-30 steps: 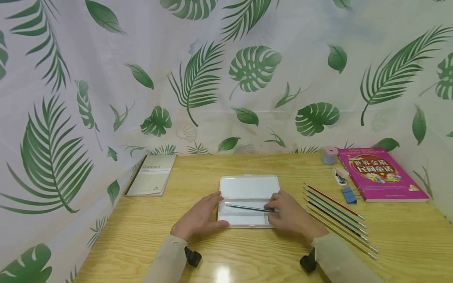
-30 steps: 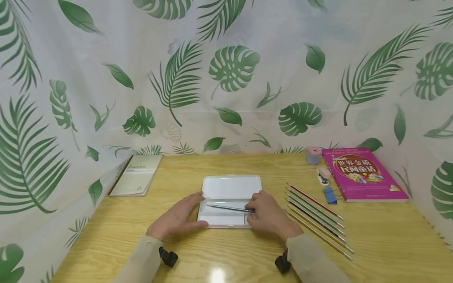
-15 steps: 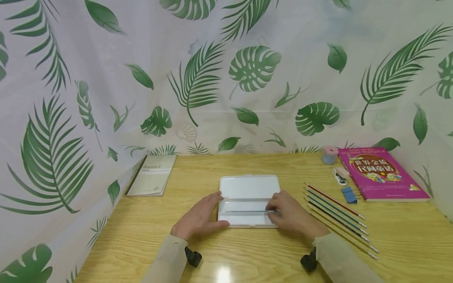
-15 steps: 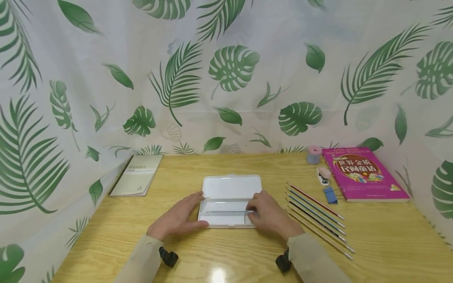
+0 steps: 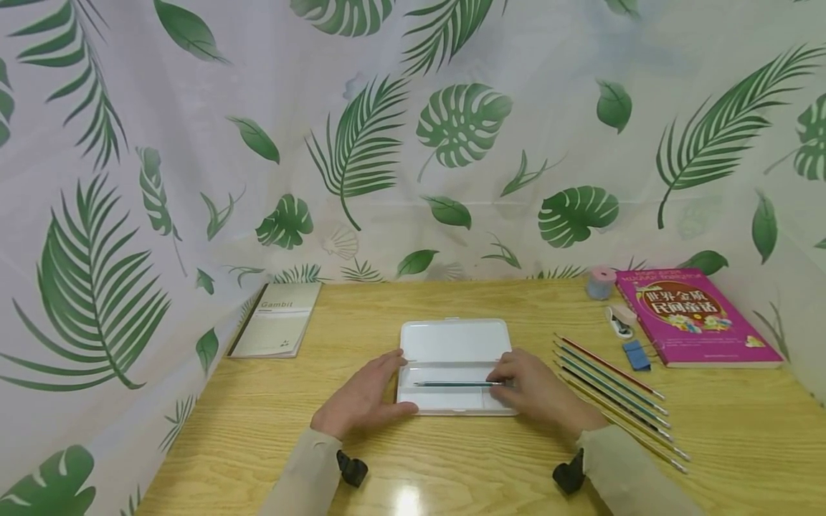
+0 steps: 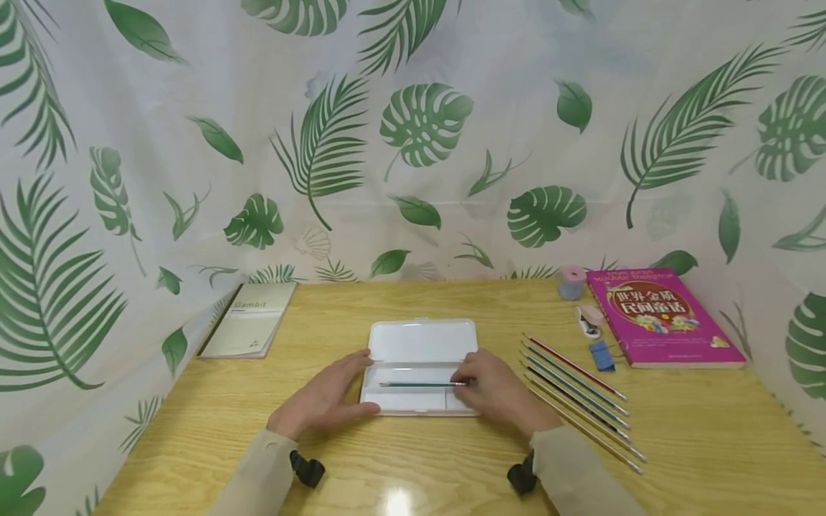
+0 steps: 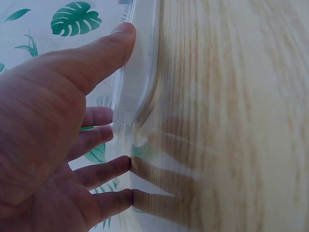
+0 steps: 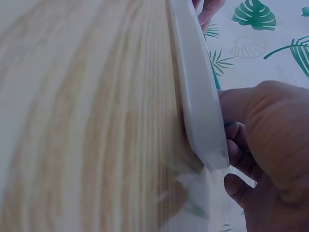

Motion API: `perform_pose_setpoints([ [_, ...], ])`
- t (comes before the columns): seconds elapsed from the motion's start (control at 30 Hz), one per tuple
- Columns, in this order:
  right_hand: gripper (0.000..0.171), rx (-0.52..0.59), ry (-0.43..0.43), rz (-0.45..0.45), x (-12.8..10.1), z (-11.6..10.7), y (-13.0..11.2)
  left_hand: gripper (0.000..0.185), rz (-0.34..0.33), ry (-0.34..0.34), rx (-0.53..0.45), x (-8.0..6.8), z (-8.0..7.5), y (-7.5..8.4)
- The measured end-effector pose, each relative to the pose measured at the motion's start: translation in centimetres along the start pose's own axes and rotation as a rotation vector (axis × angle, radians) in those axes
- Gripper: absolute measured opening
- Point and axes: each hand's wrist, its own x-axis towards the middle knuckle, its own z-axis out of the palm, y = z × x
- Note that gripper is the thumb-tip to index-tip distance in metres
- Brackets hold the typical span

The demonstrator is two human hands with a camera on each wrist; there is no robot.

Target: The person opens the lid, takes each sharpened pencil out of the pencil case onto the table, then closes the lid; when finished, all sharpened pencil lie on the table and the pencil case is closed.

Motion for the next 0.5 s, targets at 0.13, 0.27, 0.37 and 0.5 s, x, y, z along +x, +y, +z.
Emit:
perform_pose_setpoints([
  [0.13,0.006,0.034,0.010,0.014,-0.03,0.08,0.37,0.081,0.001,0.001,-0.005,0.00,-0.01,0.00],
  [0.27,0.004,0.024,0.052,0.018,-0.25,0.10,0.38,0.081,0.001,0.002,-0.018,-0.03,-0.04,0.08],
  [0.37,0.005,0.040,0.094,0.034,-0.47,0.07,0.22,0.082,-0.006,-0.001,-0.018,-0.01,-0.04,0.10],
  [0.5,0.006,0.097,0.138,0.075,-0.80,0.20,0.22,0.083,-0.013,-0.005,-0.011,0.06,0.02,0.02],
])
